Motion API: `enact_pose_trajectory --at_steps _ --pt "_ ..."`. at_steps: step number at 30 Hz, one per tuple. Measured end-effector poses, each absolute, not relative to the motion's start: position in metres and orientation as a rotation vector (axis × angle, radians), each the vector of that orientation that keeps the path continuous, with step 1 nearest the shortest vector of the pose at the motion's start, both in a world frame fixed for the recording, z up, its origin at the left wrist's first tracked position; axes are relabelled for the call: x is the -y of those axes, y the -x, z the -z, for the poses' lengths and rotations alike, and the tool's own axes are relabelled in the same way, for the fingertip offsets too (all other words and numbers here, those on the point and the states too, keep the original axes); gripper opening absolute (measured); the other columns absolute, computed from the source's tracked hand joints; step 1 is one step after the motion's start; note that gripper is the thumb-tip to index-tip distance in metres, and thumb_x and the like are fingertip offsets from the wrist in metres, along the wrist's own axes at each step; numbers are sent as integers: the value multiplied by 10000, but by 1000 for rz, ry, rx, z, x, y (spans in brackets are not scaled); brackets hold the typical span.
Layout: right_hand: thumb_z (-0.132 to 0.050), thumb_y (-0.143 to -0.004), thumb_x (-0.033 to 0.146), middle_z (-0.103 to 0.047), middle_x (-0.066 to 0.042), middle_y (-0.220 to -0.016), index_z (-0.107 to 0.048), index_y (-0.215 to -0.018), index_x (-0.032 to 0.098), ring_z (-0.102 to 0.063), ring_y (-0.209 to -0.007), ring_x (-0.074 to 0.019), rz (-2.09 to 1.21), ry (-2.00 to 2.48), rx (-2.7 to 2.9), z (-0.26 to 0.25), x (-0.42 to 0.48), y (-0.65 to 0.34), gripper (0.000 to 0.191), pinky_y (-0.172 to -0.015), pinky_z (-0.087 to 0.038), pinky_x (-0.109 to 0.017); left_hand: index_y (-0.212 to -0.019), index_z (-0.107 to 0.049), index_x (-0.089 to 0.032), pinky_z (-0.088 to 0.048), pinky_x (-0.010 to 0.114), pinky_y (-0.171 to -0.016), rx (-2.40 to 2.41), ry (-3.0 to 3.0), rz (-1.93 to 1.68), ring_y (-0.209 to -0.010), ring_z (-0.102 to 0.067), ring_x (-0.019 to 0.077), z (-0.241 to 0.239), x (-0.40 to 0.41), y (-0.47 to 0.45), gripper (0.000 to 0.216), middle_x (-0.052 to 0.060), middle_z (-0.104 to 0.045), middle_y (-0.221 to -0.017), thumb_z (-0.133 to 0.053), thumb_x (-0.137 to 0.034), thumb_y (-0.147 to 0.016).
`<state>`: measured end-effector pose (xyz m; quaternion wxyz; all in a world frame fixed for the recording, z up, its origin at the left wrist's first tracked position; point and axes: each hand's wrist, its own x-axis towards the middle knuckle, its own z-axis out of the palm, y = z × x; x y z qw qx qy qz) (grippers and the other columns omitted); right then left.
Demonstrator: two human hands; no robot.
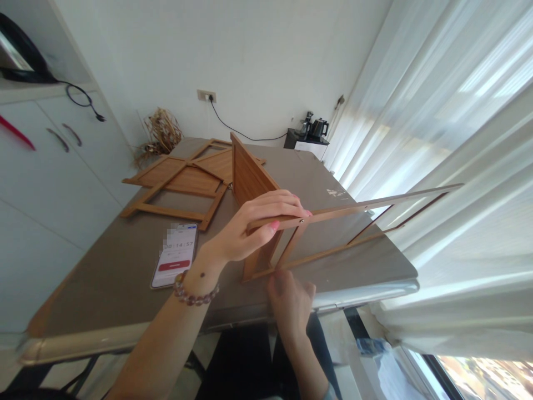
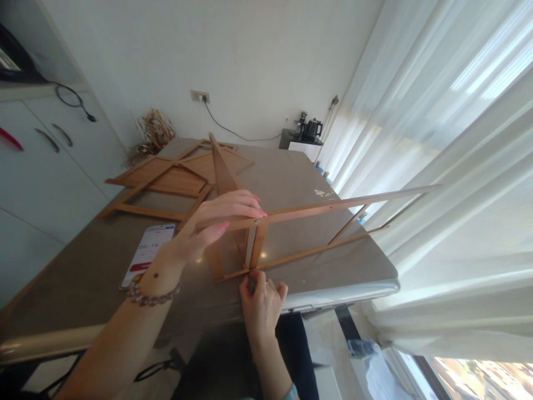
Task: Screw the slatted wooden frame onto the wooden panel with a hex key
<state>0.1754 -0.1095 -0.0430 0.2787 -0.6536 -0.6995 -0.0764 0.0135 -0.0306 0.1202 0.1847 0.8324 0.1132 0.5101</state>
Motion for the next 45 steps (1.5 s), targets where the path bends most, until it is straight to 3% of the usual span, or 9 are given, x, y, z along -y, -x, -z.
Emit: enact_pose_trajectory --at_steps 9,17,33,45 --pt "-392 -1020 342 -674 15 -658 -666 -999 236 -613 -635 -155 128 1710 1989 44 115 -193 295 -787 -239 -329 -1193 -658 -171 -375 507 -1134 -303 -2362 -1405 -1203 -575 245 -120 30 -12 366 111 -691 -1189 -388 -240 -957" --pt "-386 -1030 436 -664 24 -634 -671 -957 241 -622 -612 -167 150 1723 1971 43 113 -186 353 -782 -238 -337 -1190 -661 -181 -380 500 -1130 -321 -2351 -1416 -1202 -579 247 -120 30 -12 356 107 -694 -1184 -398 -264 -964" --pt "-371 -1023 431 -714 8 -700 -695 -929 247 -609 -599 -148 41 1783 1862 43 111 -182 385 -799 -237 -341 -1202 -660 -179 -373 490 -1140 -316 -2362 -1404 -1218 -570 239 -120 30 -11 369 98 -690 -1192 -393 -230 -952" --pt "-475 -948 343 -677 25 -642 -682 -892 244 -605 -595 -164 99 1826 1874 45 107 -178 236 -809 -244 -345 -1262 -628 -183 -321 503 -1181 -318 -2417 -1280 -1317 -501 265 -123 27 -4 404 87 -655 -1277 -416 -209 -919"
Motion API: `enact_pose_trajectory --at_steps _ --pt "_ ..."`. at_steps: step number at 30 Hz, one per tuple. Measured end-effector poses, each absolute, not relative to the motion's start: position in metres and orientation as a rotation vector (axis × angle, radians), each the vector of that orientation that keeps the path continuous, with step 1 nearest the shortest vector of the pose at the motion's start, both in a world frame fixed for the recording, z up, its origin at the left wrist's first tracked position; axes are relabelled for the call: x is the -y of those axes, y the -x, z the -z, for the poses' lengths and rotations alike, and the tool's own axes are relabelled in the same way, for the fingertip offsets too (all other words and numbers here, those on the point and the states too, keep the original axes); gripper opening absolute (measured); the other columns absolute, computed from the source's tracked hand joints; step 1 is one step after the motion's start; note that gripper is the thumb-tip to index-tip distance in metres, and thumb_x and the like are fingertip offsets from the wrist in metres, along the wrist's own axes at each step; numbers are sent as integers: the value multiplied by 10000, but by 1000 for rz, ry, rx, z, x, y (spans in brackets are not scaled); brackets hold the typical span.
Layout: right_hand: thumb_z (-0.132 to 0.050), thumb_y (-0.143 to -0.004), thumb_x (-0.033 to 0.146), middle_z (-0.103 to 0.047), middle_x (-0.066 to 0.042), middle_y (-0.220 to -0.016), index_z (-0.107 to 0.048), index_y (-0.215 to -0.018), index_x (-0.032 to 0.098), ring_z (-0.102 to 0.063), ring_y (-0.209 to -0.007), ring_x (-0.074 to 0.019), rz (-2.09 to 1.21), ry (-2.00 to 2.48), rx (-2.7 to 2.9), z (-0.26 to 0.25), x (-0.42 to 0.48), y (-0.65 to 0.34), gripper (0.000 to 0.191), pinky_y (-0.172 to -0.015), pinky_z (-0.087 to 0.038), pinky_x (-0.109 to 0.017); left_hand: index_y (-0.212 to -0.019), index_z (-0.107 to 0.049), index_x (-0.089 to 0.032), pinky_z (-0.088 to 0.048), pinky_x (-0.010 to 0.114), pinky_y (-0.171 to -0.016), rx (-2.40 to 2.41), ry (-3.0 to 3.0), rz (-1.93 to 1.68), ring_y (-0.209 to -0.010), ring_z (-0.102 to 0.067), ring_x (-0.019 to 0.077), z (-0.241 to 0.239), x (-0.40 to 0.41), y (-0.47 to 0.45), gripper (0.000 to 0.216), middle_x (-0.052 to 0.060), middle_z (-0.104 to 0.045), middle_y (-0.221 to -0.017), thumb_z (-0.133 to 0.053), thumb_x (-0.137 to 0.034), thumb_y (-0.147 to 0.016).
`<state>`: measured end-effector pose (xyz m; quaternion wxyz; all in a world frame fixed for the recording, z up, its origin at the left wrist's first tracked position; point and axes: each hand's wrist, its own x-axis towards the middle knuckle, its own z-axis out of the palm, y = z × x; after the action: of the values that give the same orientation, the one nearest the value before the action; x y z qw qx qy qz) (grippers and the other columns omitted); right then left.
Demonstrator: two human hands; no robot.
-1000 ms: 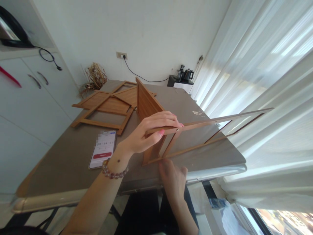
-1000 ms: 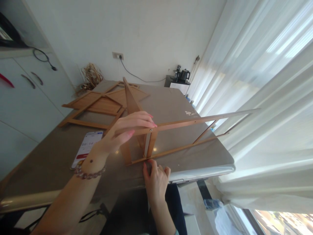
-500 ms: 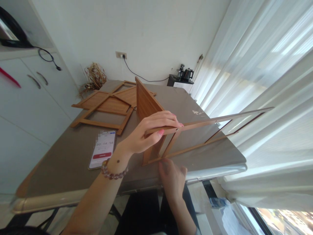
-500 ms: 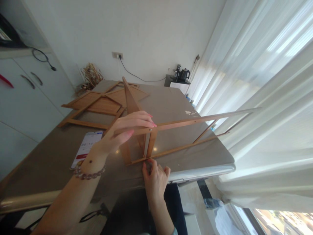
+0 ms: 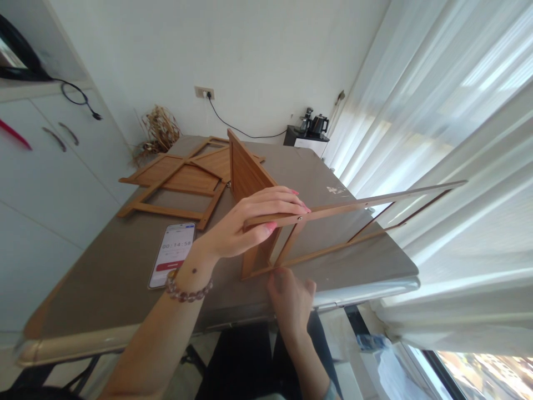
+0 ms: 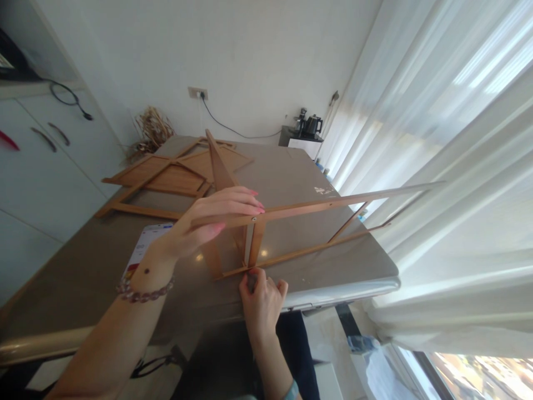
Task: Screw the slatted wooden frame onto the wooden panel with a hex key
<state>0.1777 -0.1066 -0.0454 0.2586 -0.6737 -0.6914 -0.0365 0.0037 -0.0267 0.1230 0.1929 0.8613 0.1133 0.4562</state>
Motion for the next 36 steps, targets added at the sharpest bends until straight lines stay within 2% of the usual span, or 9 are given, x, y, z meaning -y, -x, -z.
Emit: enact_pose_trajectory --at_steps 13,20,23,26,31,34,36 --pt "-410 -974 340 -645 21 -606 -650 -843 223 -582 -589 -147 48 1715 1966 40 114 -196 297 -793 -239 -328 -1264 -628 -172 -324 502 -1180 -321 -2414 -1285 -1309 -509 260 -123 28 -3 397 97 -660 -1270 -417 -210 -930" --pt "-366 -1008 487 -626 59 -589 -651 -848 237 -584 -571 -128 -113 1689 1901 38 108 -238 411 -828 -238 -329 -1261 -631 -193 -324 505 -1180 -320 -2397 -1307 -1301 -516 254 -121 26 -4 386 87 -660 -1270 -413 -220 -943" --pt "-343 -1006 541 -547 80 -511 -662 -892 237 -506 -493 -110 -100 1668 1908 26 91 -261 454 -784 -257 -308 -1258 -626 -189 -325 508 -1178 -320 -2402 -1276 -1294 -519 259 -121 25 -4 379 94 -657 -1271 -415 -247 -947" --pt "-361 -1012 499 -523 72 -498 -666 -926 240 -487 -500 -125 -73 1611 2076 6 64 -271 410 -731 -287 -279 -1265 -622 -188 -313 504 -1185 -353 -2399 -1241 -1310 -500 262 -122 26 -4 386 98 -647 -1282 -411 -258 -949" --pt "-428 -994 297 -639 16 -600 -692 -924 231 -579 -615 -151 -52 1525 2347 -27 -5 -246 281 -725 -338 -277 -1308 -595 -200 -334 498 -1172 -361 -2416 -1248 -1320 -488 271 -124 31 -2 405 95 -634 -1301 -398 -237 -956" --pt "-520 -962 319 -704 4 -777 -691 -987 238 -632 -744 -151 -59 1468 2459 -38 -64 -217 191 -749 -393 -274 -1308 -594 -204 -348 471 -1168 -425 -2439 -1222 -1314 -493 271 -125 33 -1 404 94 -632 -1302 -406 -227 -951" --pt "-525 -975 341 -700 -2 -848 -668 -1047 207 -639 -784 -149 -69 1435 2531 -41 -105 -196 209 -816 -454 -314 -1312 -589 -211 -358 448 -1163 -458 -2443 -1205 -1311 -495 268 -127 35 -1 408 89 -631 -1303 -424 -224 -940"
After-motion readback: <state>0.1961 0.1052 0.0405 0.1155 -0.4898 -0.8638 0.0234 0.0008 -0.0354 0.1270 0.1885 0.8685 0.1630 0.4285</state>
